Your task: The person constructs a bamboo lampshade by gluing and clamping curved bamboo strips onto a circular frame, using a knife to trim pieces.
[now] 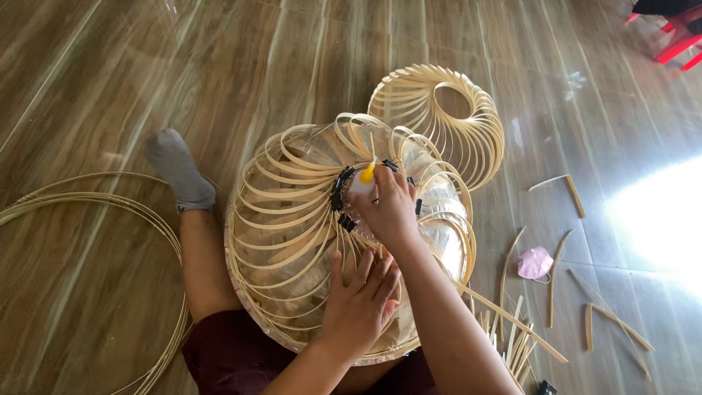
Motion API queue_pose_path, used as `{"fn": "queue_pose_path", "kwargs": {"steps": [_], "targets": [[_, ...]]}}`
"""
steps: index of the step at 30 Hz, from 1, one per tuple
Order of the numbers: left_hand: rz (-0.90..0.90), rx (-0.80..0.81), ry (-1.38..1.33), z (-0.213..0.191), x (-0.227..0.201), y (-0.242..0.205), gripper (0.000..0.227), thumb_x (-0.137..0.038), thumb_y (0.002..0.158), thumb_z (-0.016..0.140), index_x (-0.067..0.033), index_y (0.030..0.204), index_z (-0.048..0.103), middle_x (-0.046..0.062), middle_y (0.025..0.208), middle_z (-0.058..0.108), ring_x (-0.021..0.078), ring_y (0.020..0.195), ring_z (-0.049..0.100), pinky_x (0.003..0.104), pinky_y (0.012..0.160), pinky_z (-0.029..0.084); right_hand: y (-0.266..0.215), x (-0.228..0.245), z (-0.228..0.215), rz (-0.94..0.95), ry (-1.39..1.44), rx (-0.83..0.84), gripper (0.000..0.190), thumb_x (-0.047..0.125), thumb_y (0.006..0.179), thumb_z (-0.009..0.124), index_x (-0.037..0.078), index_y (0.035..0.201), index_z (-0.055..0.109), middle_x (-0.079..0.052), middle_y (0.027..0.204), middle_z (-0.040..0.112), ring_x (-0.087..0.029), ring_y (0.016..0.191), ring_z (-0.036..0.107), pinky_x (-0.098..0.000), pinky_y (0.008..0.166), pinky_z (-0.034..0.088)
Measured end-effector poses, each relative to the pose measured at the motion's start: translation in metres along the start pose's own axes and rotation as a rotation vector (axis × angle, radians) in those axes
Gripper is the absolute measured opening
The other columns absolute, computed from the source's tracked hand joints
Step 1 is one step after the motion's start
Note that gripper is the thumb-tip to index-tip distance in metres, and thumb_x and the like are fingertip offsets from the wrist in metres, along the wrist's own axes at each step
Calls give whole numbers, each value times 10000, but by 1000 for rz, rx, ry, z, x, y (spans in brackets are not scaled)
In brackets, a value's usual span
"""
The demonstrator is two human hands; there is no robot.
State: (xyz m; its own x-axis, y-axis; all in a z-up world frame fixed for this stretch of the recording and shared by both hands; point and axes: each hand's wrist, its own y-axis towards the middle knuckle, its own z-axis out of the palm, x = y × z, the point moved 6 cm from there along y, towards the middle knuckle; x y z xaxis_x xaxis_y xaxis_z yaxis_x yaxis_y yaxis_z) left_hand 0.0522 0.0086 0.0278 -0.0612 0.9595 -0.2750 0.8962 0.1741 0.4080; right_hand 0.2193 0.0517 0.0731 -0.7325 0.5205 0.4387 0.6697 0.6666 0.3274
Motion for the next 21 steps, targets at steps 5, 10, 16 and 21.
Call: {"fn": "queue_pose_path", "kwargs": {"steps": [5,10,16,21], "targets": [[0,-61,6,-4,-1,-1,723,-440,932,591,-105,1550,421,83,1582,410,324,1422,329,747,1135,167,-8,4,-9,-33,138,95,590,304,826,825,53,1304,589,-153,1173,697,-345,1192,590,-495,1010,448],[-3,-28,7,-6,0,3,720,-456,949,571,-126,1559,377,65,1605,374,312,1451,317,749,1134,155,-23,-12,-56,30,202,73,554,216,815,825,94,1319,631,-135,1233,701,-260,1149,671,-406,958,539],[-17,14,14,-1,-1,-1,709,-453,962,561,-139,1572,383,48,1630,367,303,1466,303,740,1151,153,-43,-47,-87,211,-25,83,276,301,918,784,113,1111,725,-67,1033,762,-188,905,766,-355,787,611],[-9,32,29,1,0,-1,629,-462,981,532,-148,1523,478,54,1592,418,308,1500,258,749,1158,112,-65,-11,-55,13,-38,162,409,342,803,826,93,1105,708,-90,926,719,-251,799,729,-386,708,577]]}}
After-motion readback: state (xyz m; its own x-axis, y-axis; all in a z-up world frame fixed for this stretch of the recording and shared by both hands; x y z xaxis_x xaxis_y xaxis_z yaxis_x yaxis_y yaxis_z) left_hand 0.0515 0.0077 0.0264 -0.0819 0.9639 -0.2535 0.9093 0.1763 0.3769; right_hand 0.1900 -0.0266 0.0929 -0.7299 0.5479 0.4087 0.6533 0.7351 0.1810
